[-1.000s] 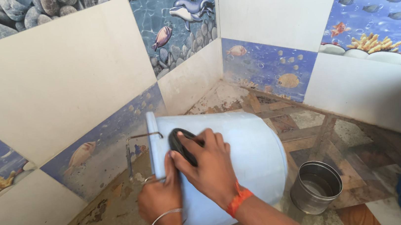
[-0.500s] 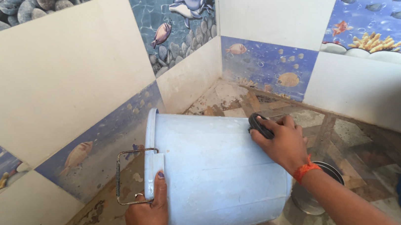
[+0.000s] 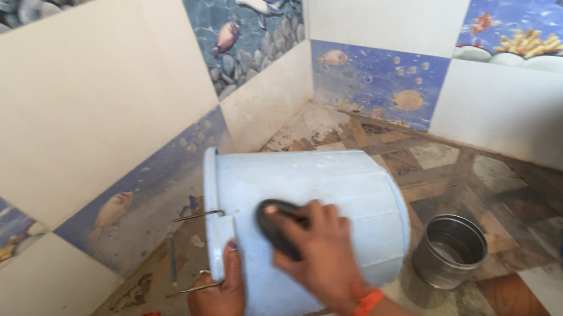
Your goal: The person scrubs the exterior of a white plastic bucket using a dark scrubbing pad. They hold the bucket with one hand and scrub the sides and rim with the other, rotating the bucket to reach different areas.
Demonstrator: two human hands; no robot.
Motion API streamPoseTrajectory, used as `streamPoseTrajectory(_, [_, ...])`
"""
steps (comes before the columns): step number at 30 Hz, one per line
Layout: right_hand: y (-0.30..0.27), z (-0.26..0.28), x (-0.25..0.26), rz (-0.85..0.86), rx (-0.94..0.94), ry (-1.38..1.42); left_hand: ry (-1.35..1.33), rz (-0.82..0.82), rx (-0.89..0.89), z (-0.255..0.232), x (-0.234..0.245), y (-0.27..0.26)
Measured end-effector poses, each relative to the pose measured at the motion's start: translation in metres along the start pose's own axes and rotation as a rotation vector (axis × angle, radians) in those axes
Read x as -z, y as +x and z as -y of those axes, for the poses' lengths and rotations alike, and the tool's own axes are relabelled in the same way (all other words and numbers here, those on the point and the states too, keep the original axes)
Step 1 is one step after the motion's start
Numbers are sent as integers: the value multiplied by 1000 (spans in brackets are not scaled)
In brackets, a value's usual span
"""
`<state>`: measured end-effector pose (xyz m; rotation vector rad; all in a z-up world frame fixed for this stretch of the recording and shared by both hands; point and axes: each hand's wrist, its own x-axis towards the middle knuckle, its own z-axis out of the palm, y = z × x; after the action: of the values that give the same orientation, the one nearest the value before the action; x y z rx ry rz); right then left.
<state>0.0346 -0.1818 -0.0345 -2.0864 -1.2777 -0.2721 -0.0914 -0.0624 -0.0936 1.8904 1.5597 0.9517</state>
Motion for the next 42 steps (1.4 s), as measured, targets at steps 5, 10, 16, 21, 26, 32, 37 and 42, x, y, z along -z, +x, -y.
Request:
streamPoseTrajectory(5, [-2, -93, 33, -125, -266, -206, 27, 20, 21, 4, -6, 5])
streamPoseTrajectory(10, [10, -132, 41, -168, -409, -218, -69, 38, 38, -6, -8, 1])
streamPoseTrajectory(16, [24, -37, 11, -12, -138, 60, -25, -5, -12, -10, -9, 4])
streamPoseTrajectory(21, [58, 18, -10, 82, 33, 73, -54, -8, -39, 5, -9, 3])
streamPoseTrajectory(26, [96, -17, -12, 160, -67, -102, -79, 128, 122, 28, -11, -1])
streamPoseTrajectory(32, [95, -102, 26, 194, -340, -225, -406, 103, 233, 40, -4, -9])
streamPoseTrajectory(37, [69, -113, 27, 91, -347, -241, -877, -148, 127, 31, 32, 25])
streamPoseTrajectory(42, [59, -103, 35, 81, -352, -214, -53, 80, 21, -12, 54, 87])
